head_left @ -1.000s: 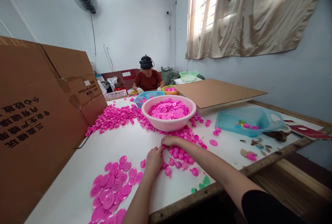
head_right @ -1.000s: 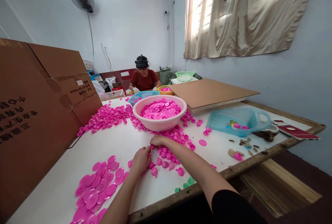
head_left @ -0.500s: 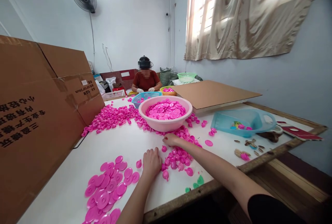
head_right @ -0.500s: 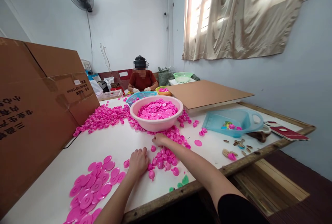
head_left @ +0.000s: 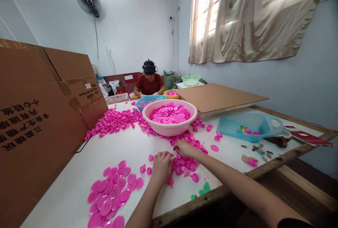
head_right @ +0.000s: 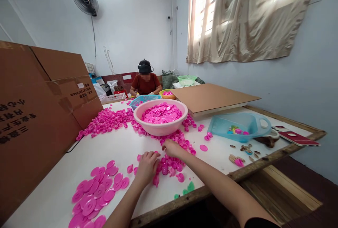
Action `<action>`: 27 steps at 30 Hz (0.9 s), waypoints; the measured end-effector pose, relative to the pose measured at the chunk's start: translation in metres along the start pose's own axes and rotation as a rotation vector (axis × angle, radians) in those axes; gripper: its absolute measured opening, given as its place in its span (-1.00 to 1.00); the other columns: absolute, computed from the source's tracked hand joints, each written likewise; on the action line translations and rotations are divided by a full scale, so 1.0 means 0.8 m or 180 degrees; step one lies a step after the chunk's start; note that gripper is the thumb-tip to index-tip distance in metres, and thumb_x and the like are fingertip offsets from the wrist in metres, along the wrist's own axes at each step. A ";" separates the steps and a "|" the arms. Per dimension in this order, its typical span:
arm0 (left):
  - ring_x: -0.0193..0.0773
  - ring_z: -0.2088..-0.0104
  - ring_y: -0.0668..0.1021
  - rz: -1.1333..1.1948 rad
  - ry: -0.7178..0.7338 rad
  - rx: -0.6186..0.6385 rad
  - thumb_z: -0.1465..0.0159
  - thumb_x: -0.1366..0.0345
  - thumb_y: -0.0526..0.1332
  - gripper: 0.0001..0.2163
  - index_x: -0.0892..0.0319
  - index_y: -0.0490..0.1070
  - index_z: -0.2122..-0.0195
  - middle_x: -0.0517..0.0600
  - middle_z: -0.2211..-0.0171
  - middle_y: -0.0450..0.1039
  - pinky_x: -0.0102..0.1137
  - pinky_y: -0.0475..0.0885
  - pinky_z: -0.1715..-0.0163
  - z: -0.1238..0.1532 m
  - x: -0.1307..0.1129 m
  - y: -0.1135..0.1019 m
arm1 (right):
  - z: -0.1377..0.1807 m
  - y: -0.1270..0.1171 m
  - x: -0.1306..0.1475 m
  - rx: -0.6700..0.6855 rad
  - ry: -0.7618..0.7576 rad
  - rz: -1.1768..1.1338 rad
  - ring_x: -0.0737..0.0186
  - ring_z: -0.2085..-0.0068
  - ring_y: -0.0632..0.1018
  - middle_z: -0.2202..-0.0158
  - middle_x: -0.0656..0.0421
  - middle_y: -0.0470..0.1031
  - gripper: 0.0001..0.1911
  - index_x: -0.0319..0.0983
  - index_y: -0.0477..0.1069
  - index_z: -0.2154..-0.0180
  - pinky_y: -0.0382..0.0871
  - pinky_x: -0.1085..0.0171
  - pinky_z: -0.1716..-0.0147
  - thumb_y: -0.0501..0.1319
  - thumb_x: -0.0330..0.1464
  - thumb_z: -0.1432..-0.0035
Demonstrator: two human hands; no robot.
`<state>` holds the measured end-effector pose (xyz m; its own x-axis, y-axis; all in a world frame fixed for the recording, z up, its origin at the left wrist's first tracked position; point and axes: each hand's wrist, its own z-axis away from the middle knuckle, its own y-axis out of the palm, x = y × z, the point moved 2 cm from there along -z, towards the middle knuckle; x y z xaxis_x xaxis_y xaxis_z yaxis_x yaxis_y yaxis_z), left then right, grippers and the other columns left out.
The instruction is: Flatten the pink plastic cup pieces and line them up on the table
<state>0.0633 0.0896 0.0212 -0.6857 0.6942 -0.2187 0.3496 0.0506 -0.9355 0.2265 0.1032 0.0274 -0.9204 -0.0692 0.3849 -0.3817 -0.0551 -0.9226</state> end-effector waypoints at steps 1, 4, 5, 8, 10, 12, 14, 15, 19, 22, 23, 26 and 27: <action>-0.25 0.18 0.31 0.0083 0.0051 0.0121 -0.23 0.36 -0.08 -0.75 0.02 0.27 0.13 -0.02 0.19 0.31 -0.36 0.16 0.22 -0.002 -0.005 0.004 | 0.002 0.000 0.003 0.0043 -0.0060 0.0071 0.22 0.24 0.44 0.22 0.07 0.43 -0.72 -0.23 0.45 0.28 0.28 0.36 0.34 0.08 -0.51 0.05; -0.23 0.22 0.35 0.0186 -0.0045 0.0465 -0.23 0.38 -0.11 -0.73 0.06 0.32 0.17 -0.01 0.26 0.35 -0.35 0.17 0.25 -0.008 -0.010 0.017 | 0.009 0.004 0.007 0.0276 -0.0023 0.0253 0.20 0.32 0.45 0.28 0.07 0.45 -0.76 -0.22 0.46 0.30 0.27 0.36 0.45 0.14 -0.46 0.09; -0.22 0.23 0.35 0.0168 -0.0116 0.0512 -0.23 0.38 -0.12 -0.73 0.08 0.33 0.20 0.00 0.28 0.36 -0.34 0.17 0.26 -0.009 -0.008 0.019 | 0.012 0.005 0.006 0.0311 0.0018 0.0254 0.19 0.33 0.46 0.29 0.08 0.46 -0.76 -0.22 0.45 0.30 0.27 0.35 0.46 0.15 -0.43 0.10; -0.19 0.22 0.35 0.0087 -0.0297 0.0367 -0.23 0.37 -0.10 -0.74 0.12 0.34 0.20 0.02 0.26 0.37 -0.31 0.16 0.26 -0.008 0.004 0.013 | 0.013 0.010 0.005 0.0187 0.0006 0.0038 0.19 0.29 0.45 0.28 0.08 0.46 -0.75 -0.23 0.43 0.25 0.28 0.34 0.38 0.13 -0.38 0.04; -0.20 0.20 0.34 0.0146 -0.0193 0.0179 -0.23 0.32 -0.08 -0.76 0.08 0.30 0.16 0.00 0.21 0.35 -0.31 0.15 0.24 -0.004 0.006 0.002 | 0.009 0.012 0.006 -0.0006 -0.0062 -0.0181 0.22 0.26 0.44 0.26 0.08 0.45 -0.75 -0.25 0.42 0.23 0.28 0.34 0.33 0.06 -0.38 -0.04; -0.19 0.18 0.33 0.0262 0.0101 0.0159 -0.21 0.22 -0.03 -0.79 0.05 0.29 0.17 -0.03 0.20 0.34 -0.31 0.14 0.23 0.001 0.000 -0.005 | 0.003 0.015 0.010 -0.0084 -0.0172 -0.0348 0.25 0.27 0.43 0.26 0.07 0.44 -0.74 -0.27 0.43 0.27 0.27 0.34 0.30 0.00 -0.39 -0.09; -0.15 0.18 0.33 0.0278 0.0217 0.0287 -0.15 0.08 0.04 -0.74 0.08 0.29 0.22 -0.01 0.21 0.34 -0.29 0.14 0.23 0.006 -0.010 -0.004 | -0.003 0.021 0.015 -0.0048 -0.0236 -0.0415 0.26 0.29 0.42 0.29 0.07 0.43 -0.74 -0.29 0.46 0.34 0.26 0.33 0.30 0.00 -0.40 -0.09; -0.12 0.18 0.32 0.0242 0.0169 0.0354 -0.10 0.03 0.07 -0.69 0.11 0.29 0.23 0.01 0.21 0.33 -0.27 0.14 0.22 0.007 -0.015 -0.001 | -0.005 0.024 0.018 -0.0036 -0.0238 -0.0415 0.25 0.30 0.42 0.31 0.07 0.43 -0.75 -0.29 0.46 0.36 0.26 0.32 0.31 0.01 -0.40 -0.09; -0.07 0.17 0.32 0.0149 -0.0043 0.0482 -0.04 0.01 0.11 -0.62 0.18 0.25 0.24 0.06 0.25 0.34 -0.23 0.11 0.18 0.010 -0.027 0.014 | -0.006 0.026 0.019 -0.0182 -0.0175 -0.0395 0.23 0.28 0.41 0.32 0.07 0.43 -0.76 -0.30 0.45 0.32 0.26 0.30 0.29 0.02 -0.44 -0.06; -0.11 0.22 0.34 0.0200 -0.0085 0.0581 -0.05 0.13 0.11 -0.73 0.17 0.25 0.28 0.02 0.33 0.35 -0.28 0.12 0.22 0.009 -0.021 0.015 | 0.007 0.015 0.017 -0.0331 -0.0347 -0.0497 0.25 0.24 0.41 0.29 0.09 0.44 -0.73 -0.28 0.45 0.30 0.25 0.31 0.24 0.00 -0.49 -0.04; -0.13 0.24 0.35 0.0224 -0.0106 0.0616 -0.05 0.18 0.12 -0.77 0.17 0.25 0.30 0.01 0.35 0.35 -0.31 0.13 0.24 0.009 -0.017 0.013 | 0.013 0.012 0.017 -0.0242 -0.0436 -0.0541 0.26 0.25 0.41 0.28 0.10 0.45 -0.71 -0.26 0.45 0.29 0.25 0.32 0.25 0.00 -0.50 -0.02; -0.18 0.30 0.36 0.0318 -0.0178 0.0675 -0.03 0.29 0.10 -0.82 0.16 0.24 0.31 -0.02 0.39 0.35 -0.37 0.13 0.34 0.007 -0.004 0.003 | 0.036 0.011 0.018 0.0271 -0.0670 -0.0407 0.24 0.28 0.42 0.30 0.15 0.47 -0.70 -0.20 0.45 0.28 0.25 0.33 0.28 0.09 -0.51 0.09; -0.19 0.31 0.35 0.0337 -0.0222 0.0662 -0.03 0.32 0.09 -0.82 0.17 0.23 0.31 -0.03 0.39 0.34 -0.38 0.13 0.36 0.006 0.000 -0.001 | 0.042 0.013 0.020 0.0329 -0.0705 -0.0277 0.22 0.28 0.42 0.32 0.15 0.47 -0.71 -0.19 0.45 0.28 0.24 0.30 0.27 0.11 -0.49 0.11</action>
<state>0.0598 0.0861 0.0208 -0.6972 0.6362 -0.3304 0.2878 -0.1738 -0.9418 0.2109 0.0677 0.0243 -0.8390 -0.2756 0.4693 -0.4375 -0.1712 -0.8828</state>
